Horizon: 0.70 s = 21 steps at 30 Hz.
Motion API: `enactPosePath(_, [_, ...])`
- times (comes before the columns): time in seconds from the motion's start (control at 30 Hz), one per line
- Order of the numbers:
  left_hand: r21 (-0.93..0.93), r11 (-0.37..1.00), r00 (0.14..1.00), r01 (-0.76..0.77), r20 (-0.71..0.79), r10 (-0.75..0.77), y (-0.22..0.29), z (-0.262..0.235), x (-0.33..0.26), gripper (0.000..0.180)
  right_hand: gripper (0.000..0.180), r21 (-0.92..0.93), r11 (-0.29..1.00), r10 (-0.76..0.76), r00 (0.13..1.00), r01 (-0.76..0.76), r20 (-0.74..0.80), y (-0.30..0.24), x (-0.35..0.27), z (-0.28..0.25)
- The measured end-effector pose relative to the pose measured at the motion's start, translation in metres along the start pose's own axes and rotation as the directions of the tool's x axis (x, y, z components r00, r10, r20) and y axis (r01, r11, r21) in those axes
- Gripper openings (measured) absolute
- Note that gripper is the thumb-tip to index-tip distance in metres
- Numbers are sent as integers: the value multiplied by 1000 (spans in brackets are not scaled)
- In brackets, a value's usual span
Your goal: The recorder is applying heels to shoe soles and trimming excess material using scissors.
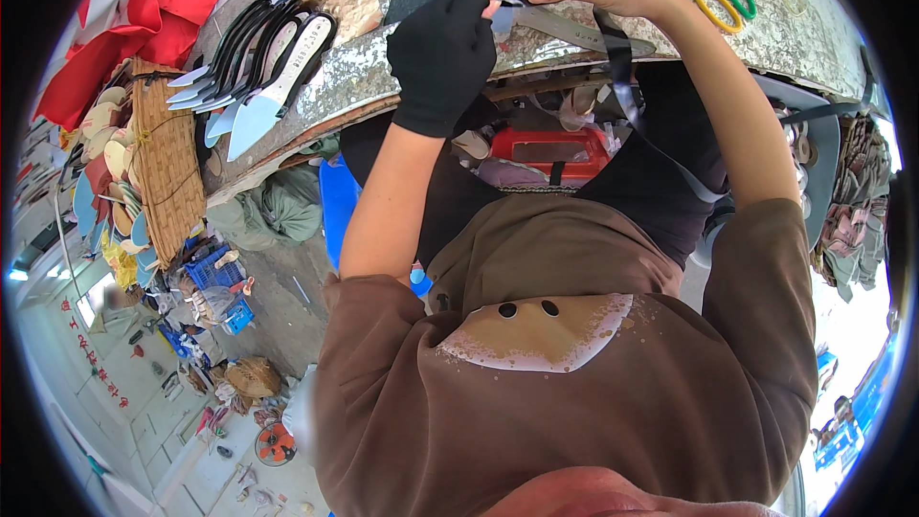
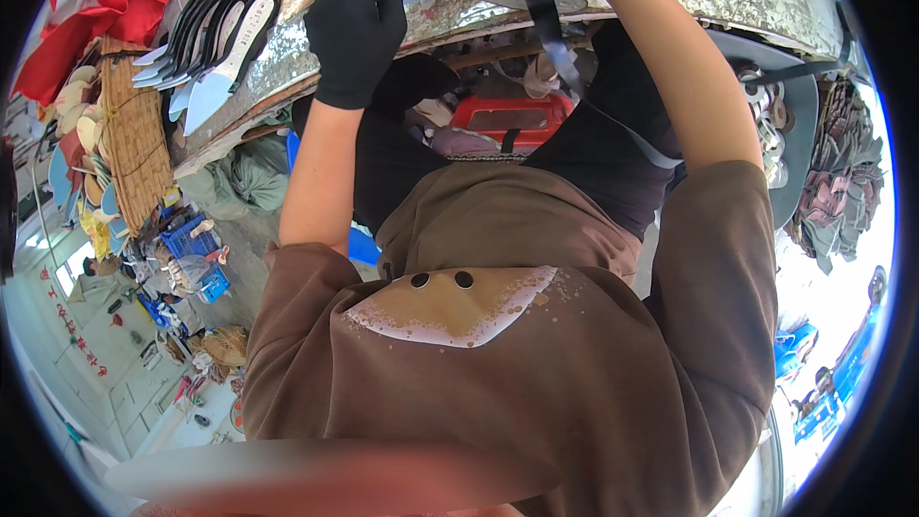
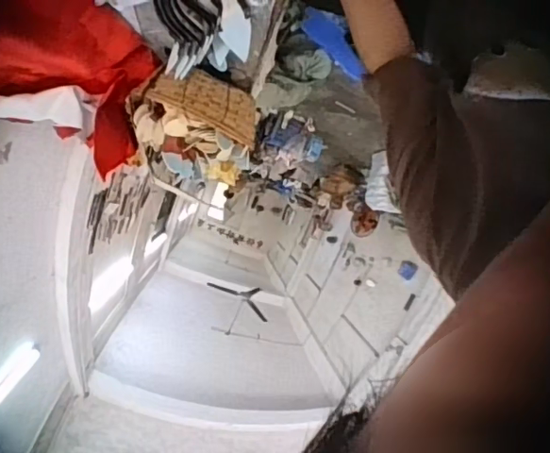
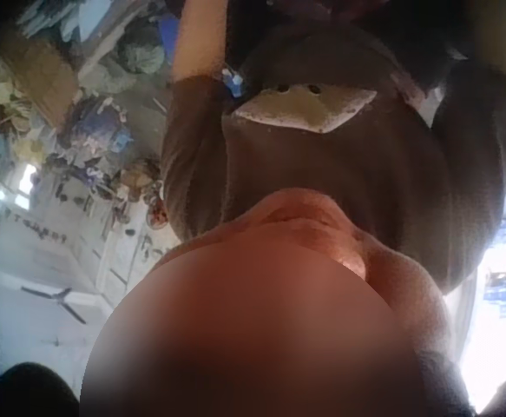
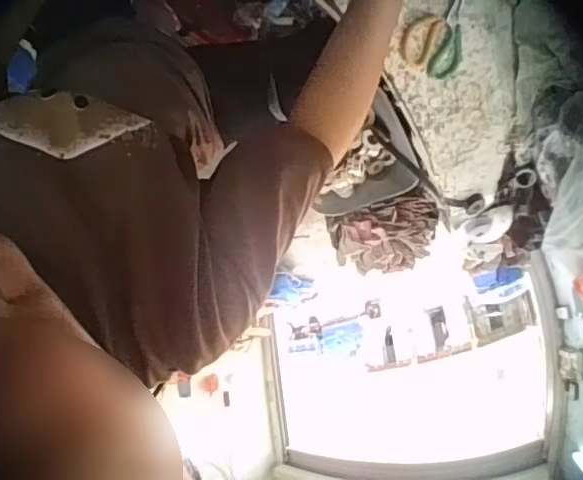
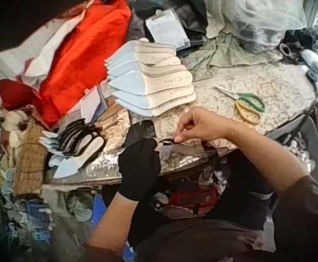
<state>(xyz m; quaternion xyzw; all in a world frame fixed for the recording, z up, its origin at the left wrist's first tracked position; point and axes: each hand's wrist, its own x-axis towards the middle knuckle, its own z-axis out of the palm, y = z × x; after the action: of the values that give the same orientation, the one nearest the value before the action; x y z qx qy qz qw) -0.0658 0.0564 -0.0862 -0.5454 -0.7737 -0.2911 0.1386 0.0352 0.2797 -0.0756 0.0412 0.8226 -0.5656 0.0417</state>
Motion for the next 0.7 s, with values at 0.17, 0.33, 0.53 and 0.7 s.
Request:
enactPosePath(0.17, [-19,981,970,-192,147,193,-6,-15,40,13,20,-405,907,32,978,-114,-205,-46,-10,31])
enactPosePath(0.33, [17,1000,874,-14,486,4,16,-19,72,15,24,-660,748,-289,860,-72,-421,-63,-32,58])
enactPosePath(0.53, [-438,896,831,-67,473,294,-16,5,84,23,26,-820,393,130,908,-415,-398,-73,-10,65])
enactPosePath(0.7, [-252,965,642,-68,729,236,-16,12,96,23,17,-888,328,-3,940,-322,-342,-63,-21,71])
